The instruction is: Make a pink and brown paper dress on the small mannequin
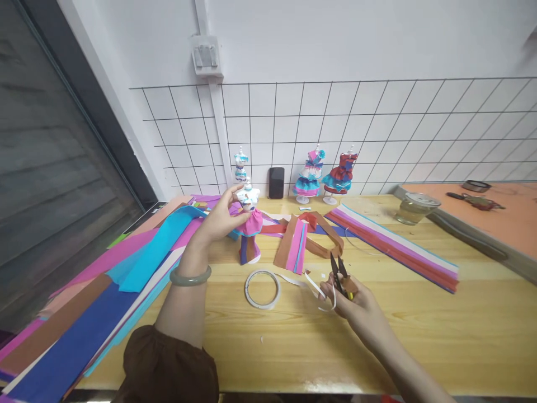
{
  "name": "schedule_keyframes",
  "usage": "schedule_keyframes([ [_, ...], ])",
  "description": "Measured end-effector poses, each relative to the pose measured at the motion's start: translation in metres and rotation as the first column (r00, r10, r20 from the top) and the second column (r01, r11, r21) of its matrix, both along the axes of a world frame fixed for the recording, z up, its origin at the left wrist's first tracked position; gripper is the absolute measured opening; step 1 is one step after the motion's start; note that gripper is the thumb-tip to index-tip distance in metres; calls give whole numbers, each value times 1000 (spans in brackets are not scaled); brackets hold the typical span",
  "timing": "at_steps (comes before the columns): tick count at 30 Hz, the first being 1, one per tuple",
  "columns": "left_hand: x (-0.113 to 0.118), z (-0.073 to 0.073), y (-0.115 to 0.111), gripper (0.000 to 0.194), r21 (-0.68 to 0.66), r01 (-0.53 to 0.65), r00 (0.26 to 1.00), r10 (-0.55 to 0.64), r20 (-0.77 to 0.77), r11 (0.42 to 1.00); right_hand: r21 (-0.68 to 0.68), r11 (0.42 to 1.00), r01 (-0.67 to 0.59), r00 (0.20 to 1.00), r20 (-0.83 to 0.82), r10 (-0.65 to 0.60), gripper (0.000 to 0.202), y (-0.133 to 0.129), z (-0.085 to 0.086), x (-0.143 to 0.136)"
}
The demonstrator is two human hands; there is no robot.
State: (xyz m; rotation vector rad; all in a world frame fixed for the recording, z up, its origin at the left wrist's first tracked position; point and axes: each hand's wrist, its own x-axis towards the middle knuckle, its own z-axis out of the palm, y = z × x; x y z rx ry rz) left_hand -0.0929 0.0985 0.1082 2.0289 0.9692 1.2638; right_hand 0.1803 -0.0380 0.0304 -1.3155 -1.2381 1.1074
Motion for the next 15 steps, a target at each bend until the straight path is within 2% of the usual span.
schedule_keyframes([
  [2, -2, 6, -5, 71, 50, -44, 999, 45, -21, 998, -11, 1000, -3, 1000, -24, 3, 28, 0, 1, -2],
  [4, -1, 16, -15, 70, 182, -154, 988, 153, 21, 971, -41, 999, 2, 993, -119, -7, 31, 0, 1, -4],
  [6, 7, 27, -30, 49, 347, -282, 953, 220, 208, 894, -95, 995, 23, 968, -246, -46, 34, 0, -1, -6],
  [7, 13, 32, -39, 33, 380, -321, 927, 205, 316, 868, -115, 993, 27, 949, -309, -61, 36, 0, -2, -7],
  [8, 22, 35, -47, 22, 360, -311, 910, 167, 379, 880, -124, 992, 21, 928, -368, -65, 37, 1, -4, -7],
  [10, 43, 35, -59, 17, 245, -141, 930, 43, 365, 959, -118, 993, -19, 883, -468, -38, 38, 4, -7, -7],
  [11, 55, 31, -63, 20, 134, -3, 962, -34, 272, 991, -111, 993, -48, 860, -510, -15, 37, 6, -10, -6],
  [12, 67, 25, -64, 24, -4, 131, 979, -128, 161, 991, -105, 992, -75, 838, -545, 5, 38, 8, -12, -6],
  [14, 89, 8, -61, 31, -293, 314, 943, -334, -18, 903, -90, 990, -110, 809, -587, 37, 37, 13, -16, -5],
  [15, 98, -2, -58, 37, -411, 341, 920, -389, -38, 846, -74, 990, -120, 801, -596, 52, 37, 15, -18, -4],
])
